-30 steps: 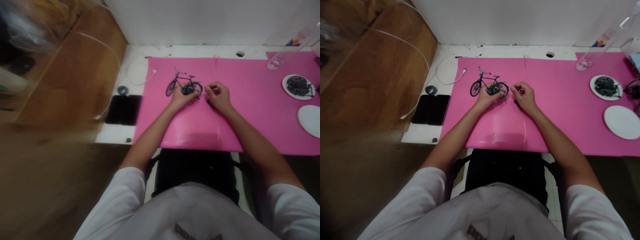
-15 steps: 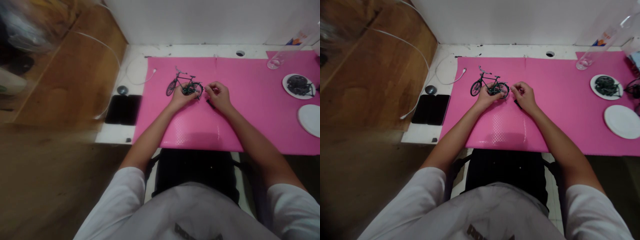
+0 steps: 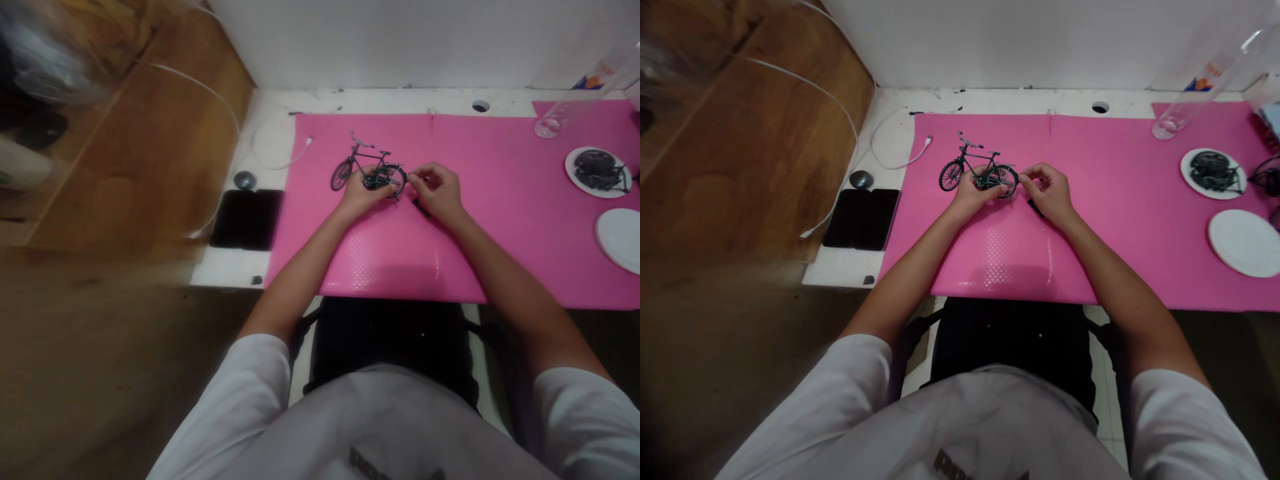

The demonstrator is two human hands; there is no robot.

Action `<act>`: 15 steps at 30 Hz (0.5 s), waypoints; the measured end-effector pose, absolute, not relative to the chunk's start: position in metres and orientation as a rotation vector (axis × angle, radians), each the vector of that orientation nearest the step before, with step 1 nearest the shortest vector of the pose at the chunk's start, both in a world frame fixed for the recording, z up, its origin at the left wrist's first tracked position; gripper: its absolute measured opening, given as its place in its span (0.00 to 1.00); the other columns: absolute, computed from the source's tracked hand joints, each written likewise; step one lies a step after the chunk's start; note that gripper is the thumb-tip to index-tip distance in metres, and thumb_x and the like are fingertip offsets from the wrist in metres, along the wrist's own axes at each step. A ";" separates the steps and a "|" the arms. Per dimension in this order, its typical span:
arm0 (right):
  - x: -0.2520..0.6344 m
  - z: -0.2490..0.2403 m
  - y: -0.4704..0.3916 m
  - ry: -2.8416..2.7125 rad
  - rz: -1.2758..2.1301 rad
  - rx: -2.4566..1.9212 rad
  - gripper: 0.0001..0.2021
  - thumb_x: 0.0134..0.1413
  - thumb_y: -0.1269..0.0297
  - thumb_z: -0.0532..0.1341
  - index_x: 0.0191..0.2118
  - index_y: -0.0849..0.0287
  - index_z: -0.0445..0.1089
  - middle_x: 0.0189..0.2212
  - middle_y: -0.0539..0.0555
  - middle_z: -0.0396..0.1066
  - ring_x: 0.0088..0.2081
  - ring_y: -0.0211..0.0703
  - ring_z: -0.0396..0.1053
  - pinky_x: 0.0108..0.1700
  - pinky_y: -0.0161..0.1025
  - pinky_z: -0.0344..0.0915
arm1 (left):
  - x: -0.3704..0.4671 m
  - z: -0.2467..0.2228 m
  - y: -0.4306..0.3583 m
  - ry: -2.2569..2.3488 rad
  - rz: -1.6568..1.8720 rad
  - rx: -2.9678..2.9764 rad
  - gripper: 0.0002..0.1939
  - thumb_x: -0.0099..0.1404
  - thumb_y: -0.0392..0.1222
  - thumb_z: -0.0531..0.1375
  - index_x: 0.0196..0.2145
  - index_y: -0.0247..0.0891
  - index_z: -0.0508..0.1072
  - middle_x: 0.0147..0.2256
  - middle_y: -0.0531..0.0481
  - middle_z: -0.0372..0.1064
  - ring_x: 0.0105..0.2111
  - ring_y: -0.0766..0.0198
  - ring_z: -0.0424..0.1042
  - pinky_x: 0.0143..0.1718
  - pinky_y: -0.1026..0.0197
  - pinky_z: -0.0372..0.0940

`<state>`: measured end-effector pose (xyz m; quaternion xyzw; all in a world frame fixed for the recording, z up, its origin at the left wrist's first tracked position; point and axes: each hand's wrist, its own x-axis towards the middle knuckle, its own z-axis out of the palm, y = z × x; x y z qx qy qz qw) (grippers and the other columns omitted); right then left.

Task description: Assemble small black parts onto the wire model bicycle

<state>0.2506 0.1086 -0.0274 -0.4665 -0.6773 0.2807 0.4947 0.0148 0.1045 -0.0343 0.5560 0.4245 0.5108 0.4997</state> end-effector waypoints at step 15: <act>0.250 -0.020 0.102 -1.715 0.591 -1.053 0.28 0.66 0.28 0.72 0.39 0.50 0.79 0.37 0.55 0.80 0.38 0.51 0.78 0.43 0.52 0.78 | 0.016 -0.036 0.105 0.997 1.236 1.278 0.30 0.54 0.49 0.85 0.50 0.38 0.84 0.49 0.40 0.88 0.48 0.52 0.87 0.58 0.47 0.81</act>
